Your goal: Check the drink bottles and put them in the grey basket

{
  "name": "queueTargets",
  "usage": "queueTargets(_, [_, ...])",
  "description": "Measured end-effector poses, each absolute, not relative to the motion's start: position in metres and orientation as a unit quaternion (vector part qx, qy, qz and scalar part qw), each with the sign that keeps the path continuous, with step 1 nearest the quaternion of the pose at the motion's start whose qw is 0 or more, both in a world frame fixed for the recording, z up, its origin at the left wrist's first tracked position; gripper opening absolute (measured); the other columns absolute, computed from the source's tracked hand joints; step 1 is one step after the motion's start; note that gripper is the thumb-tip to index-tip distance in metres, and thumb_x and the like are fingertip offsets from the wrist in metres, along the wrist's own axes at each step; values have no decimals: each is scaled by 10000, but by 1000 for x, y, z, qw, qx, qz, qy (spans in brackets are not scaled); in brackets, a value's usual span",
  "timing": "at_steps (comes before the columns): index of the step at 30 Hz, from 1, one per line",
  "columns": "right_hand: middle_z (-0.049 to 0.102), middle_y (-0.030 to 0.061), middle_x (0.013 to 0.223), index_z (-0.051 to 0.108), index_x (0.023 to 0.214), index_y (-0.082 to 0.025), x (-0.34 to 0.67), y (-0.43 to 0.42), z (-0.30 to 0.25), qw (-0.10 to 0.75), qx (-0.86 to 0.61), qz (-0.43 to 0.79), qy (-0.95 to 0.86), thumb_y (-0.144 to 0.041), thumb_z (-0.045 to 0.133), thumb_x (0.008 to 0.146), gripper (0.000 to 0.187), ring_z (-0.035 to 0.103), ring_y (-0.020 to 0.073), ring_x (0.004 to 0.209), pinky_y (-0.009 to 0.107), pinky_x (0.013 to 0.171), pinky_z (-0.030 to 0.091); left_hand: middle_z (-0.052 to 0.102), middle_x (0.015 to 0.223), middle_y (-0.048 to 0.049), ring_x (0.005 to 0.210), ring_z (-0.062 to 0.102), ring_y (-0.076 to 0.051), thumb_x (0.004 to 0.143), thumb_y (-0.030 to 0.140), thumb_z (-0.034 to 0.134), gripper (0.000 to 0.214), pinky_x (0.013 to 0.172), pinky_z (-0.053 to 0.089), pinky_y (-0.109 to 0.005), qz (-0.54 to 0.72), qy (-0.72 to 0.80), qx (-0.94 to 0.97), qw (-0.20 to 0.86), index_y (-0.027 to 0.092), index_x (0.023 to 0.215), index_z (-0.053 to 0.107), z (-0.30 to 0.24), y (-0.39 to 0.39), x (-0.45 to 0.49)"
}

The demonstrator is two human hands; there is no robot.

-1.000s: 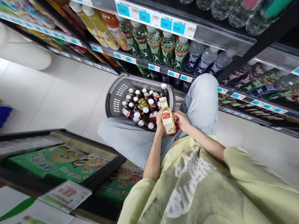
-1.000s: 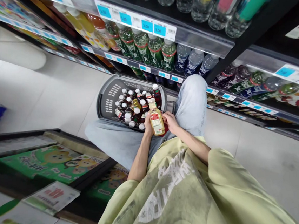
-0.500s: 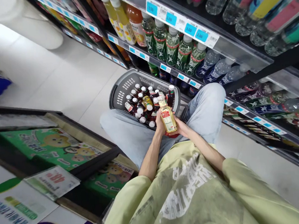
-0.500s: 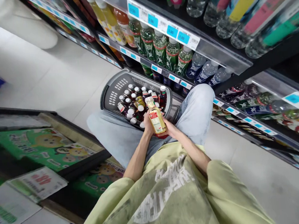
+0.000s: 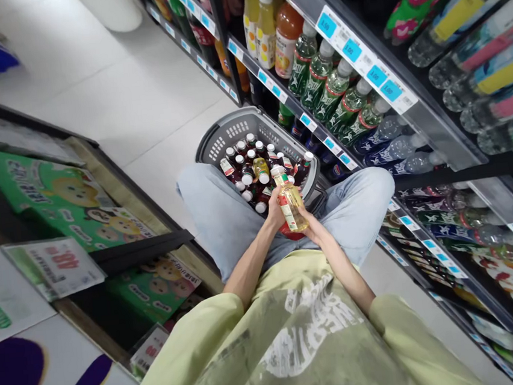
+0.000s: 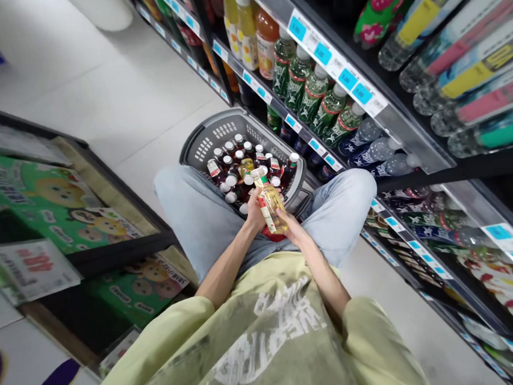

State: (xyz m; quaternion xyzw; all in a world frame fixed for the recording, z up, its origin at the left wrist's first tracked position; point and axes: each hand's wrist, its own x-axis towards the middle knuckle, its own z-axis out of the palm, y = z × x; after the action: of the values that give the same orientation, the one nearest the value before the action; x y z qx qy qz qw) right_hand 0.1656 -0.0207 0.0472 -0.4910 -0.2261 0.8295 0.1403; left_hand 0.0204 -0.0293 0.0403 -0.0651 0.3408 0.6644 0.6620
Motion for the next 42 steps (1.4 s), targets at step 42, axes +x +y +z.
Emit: queueTargets(42, [720, 35, 1101, 535, 1151, -252, 165, -34, 28, 198, -574, 588, -534, -432, 1038, 502, 841, 728, 246, 987, 394, 933, 591, 813, 881, -141, 764, 796, -291, 869, 688, 832, 579, 657, 645, -353, 690, 345, -71, 632, 138, 1041, 778, 31, -21, 13])
